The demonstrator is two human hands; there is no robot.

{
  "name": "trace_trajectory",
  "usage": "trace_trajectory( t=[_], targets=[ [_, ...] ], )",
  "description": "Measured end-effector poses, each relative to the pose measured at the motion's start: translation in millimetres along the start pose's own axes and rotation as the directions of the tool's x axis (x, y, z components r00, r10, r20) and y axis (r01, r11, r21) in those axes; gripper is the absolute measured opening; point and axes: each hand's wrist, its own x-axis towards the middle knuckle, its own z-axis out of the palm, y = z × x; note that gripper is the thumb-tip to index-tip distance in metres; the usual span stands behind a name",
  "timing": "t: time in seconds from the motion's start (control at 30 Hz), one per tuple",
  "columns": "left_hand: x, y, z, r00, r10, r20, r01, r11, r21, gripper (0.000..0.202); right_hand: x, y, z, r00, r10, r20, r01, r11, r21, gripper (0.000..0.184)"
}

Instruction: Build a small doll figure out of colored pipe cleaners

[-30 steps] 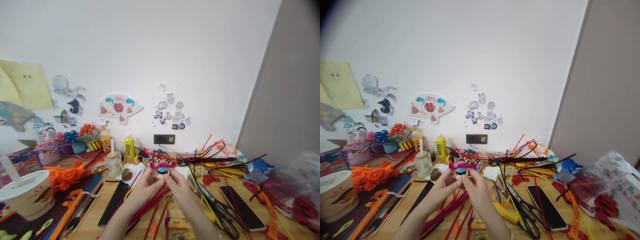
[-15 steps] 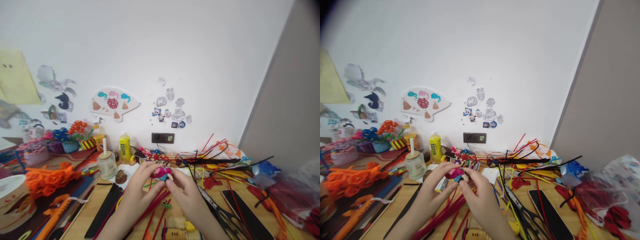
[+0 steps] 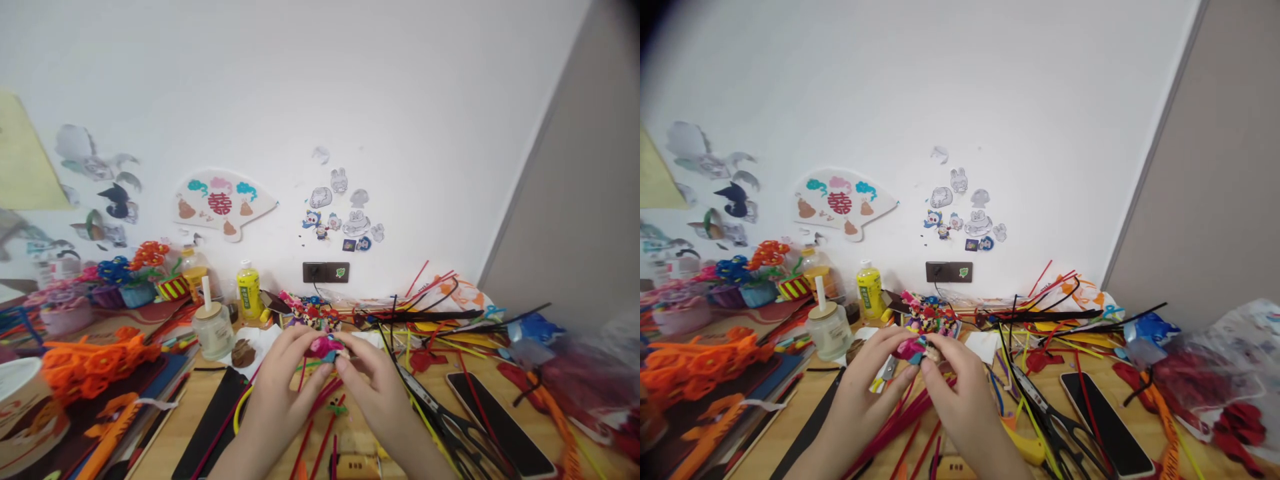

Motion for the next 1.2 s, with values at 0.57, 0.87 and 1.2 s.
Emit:
trace_trajectory(
  t=[0.57,0.87,1.2],
  targets=[
    [-2.7,3.9,-2.3,0.993,-0.034,0.116,0.025,0.996,0.086,0.034,-0.5,-10.2,-4.1,0.999,-0.011,0.051,0.012,1.0,-0.023,0.029],
    [-5.0,1.6,-2.3,0.996,-0.032,0.079,0.023,0.993,0.115,0.035,-1.6,-10.7,1.2,0.999,0.045,-0.012,-0.045,0.998,0.036,0.029],
    [-4.4,5.3,-2.6,0.999,-0.008,0.049,0.004,0.996,0.089,0.028,-2.3,-11.7,0.2,0.999,0.014,-0.052,-0.012,0.999,0.045,0.025]
  ],
)
